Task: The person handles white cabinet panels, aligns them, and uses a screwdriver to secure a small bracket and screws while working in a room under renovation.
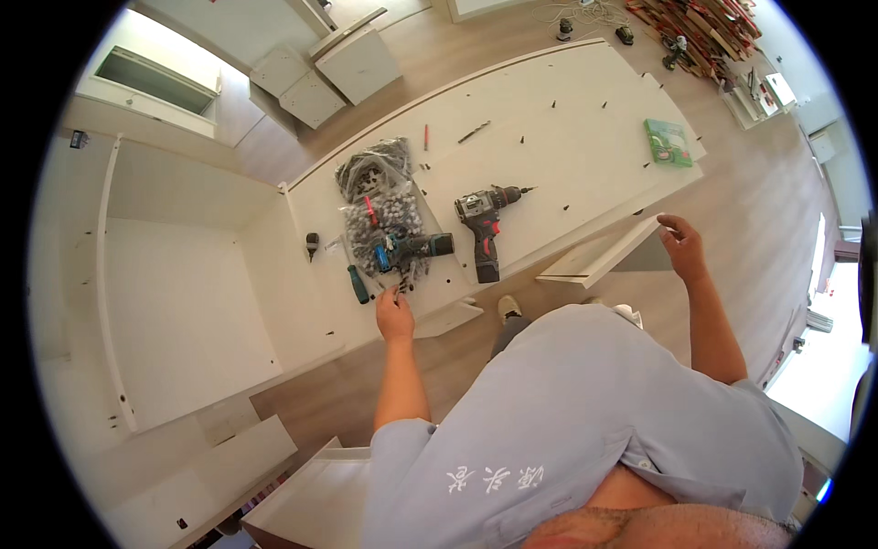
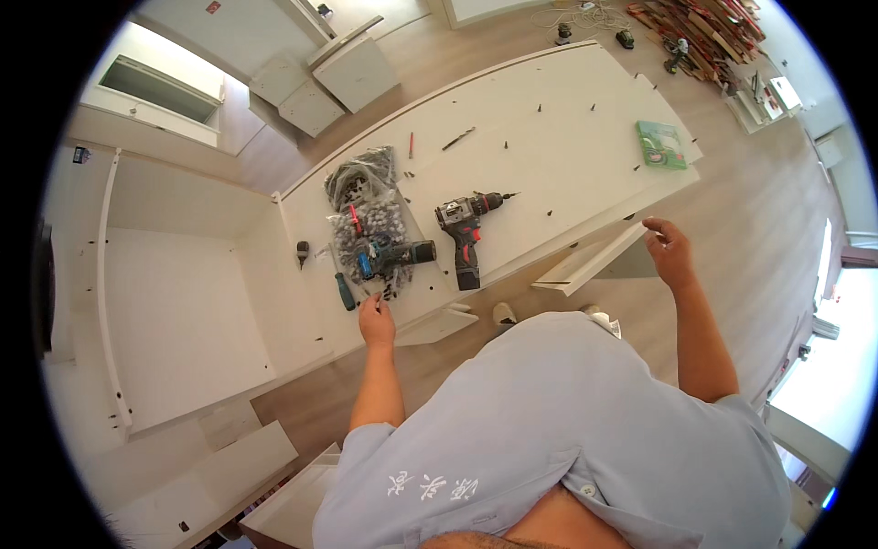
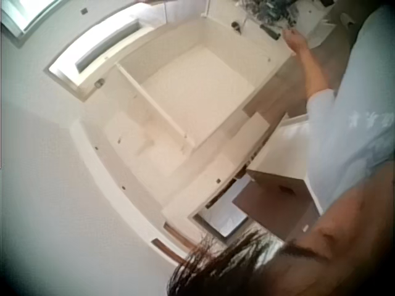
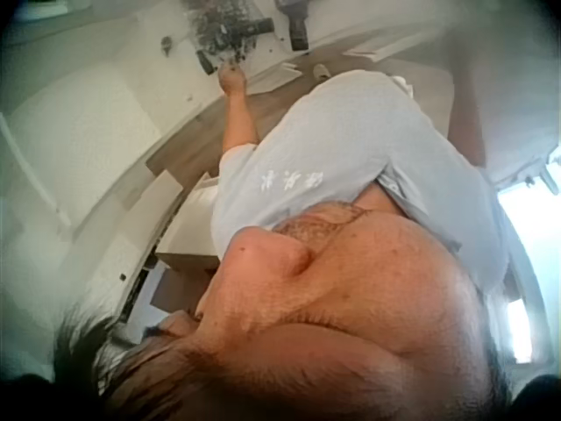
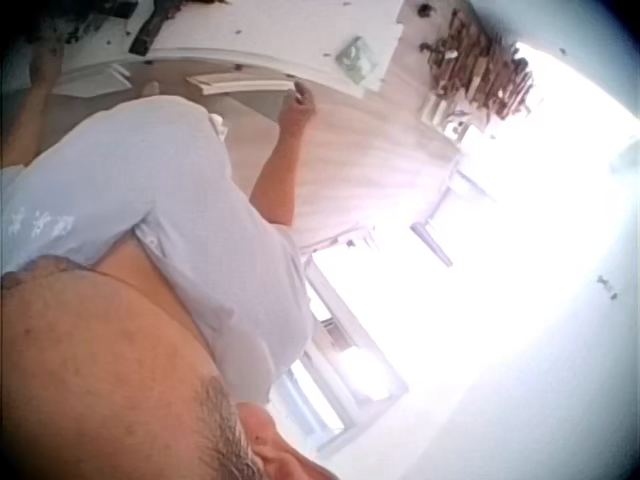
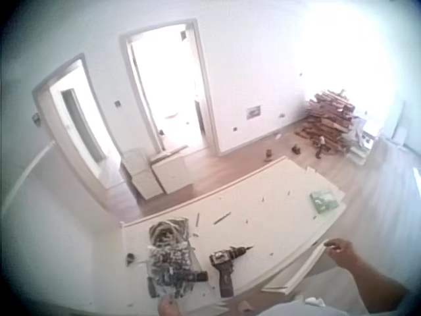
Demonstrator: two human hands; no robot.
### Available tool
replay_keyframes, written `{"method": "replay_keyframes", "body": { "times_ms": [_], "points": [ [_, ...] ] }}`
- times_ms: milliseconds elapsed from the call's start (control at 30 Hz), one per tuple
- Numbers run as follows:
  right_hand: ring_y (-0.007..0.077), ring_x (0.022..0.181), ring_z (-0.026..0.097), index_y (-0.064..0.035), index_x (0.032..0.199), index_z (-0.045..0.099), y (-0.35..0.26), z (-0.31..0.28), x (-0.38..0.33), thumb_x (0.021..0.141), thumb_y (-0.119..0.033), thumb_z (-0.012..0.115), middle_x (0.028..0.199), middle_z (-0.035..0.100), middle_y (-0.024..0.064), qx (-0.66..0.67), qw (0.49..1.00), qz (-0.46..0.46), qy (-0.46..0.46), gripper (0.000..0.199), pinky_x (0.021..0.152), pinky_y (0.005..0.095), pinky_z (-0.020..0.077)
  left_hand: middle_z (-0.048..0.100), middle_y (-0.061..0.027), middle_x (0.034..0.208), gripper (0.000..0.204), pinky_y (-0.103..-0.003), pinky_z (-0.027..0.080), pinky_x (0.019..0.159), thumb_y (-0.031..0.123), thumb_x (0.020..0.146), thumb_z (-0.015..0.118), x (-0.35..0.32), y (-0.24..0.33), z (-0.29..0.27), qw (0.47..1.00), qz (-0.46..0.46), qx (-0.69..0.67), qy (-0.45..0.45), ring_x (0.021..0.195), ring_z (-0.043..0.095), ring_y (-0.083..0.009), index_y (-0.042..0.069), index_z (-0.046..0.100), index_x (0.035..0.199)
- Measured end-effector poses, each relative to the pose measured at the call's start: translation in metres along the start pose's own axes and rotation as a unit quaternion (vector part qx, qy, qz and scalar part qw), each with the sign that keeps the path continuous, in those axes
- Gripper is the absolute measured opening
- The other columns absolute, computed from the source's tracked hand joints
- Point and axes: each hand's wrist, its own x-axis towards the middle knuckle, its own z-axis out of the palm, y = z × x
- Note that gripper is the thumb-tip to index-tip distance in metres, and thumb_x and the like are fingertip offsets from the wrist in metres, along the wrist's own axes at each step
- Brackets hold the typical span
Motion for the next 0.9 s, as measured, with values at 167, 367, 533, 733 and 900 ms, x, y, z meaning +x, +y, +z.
{"method": "replay_keyframes", "body": {
  "times_ms": [167,367,533,733,900],
  "points": [
    [0.0218,0.114,0.067,-0.0039,0.122,0.071,-0.021,0.004,-0.027,0.093,-0.007,0.068,0.122,0.072,0.0092,-0.073,0.997,0.006,-0.006,0.029,0.098,0.0356,0.0524,0.057,-0.0124,0.138,0.035,-0.044,0.055,0.095,0.017,0.098,0.065,0.012,0.006,0.011,0.992,0.053,0.095,-0.07,0.118,0.062,-0.0342,0.014,0.065,0.132],
    [0.0219,0.113,0.068,-0.0042,0.12,0.071,-0.012,-0.006,-0.056,0.092,-0.007,0.068,0.121,0.072,0.0097,-0.086,0.996,0.022,0.012,0.028,0.095,0.036,0.054,0.059,-0.0092,0.133,0.033,-0.045,0.056,0.09,0.017,0.095,0.067,0.014,0.002,0.016,0.986,0.099,0.118,-0.064,0.114,0.064,-0.0326,0.017,0.067,0.128],
    [0.0217,0.112,0.068,-0.0018,0.12,0.071,0.0,-0.008,-0.077,0.092,-0.007,0.069,0.12,0.072,0.0112,-0.085,0.995,0.037,0.019,0.028,0.094,0.0358,0.0552,0.062,-0.0085,0.125,0.024,-0.045,0.056,0.087,0.019,0.095,0.068,0.018,0.003,0.018,0.983,0.118,0.129,-0.06,0.11,0.065,-0.0328,0.016,0.068,0.119],
    [0.0228,0.111,0.069,-0.0004,0.12,0.071,0.004,-0.006,-0.089,0.093,-0.007,0.068,0.12,0.072,0.0126,-0.073,0.995,0.061,0.012,0.028,0.094,0.0361,0.0558,0.064,-0.0117,0.123,0.025,-0.045,0.055,0.089,0.018,0.097,0.066,0.018,-0.023,0.022,0.995,0.041,-0.037,0.084,0.108,0.065,-0.0334,0.013,0.065,0.121],
    [0.0228,0.111,0.069,-0.0014,0.121,0.071,-0.001,-0.003,-0.085,0.092,-0.007,0.068,0.121,0.072,0.0122,-0.089,0.995,0.048,-0.006,0.029,0.094,0.0362,0.0557,0.065,-0.0124,0.121,0.024,-0.045,0.055,0.089,0.016,0.098,0.065,0.035,-0.052,-0.008,0.992,-0.064,-0.043,0.096,0.107,0.065,-0.0351,0.01,0.064,0.122]
  ]
}}
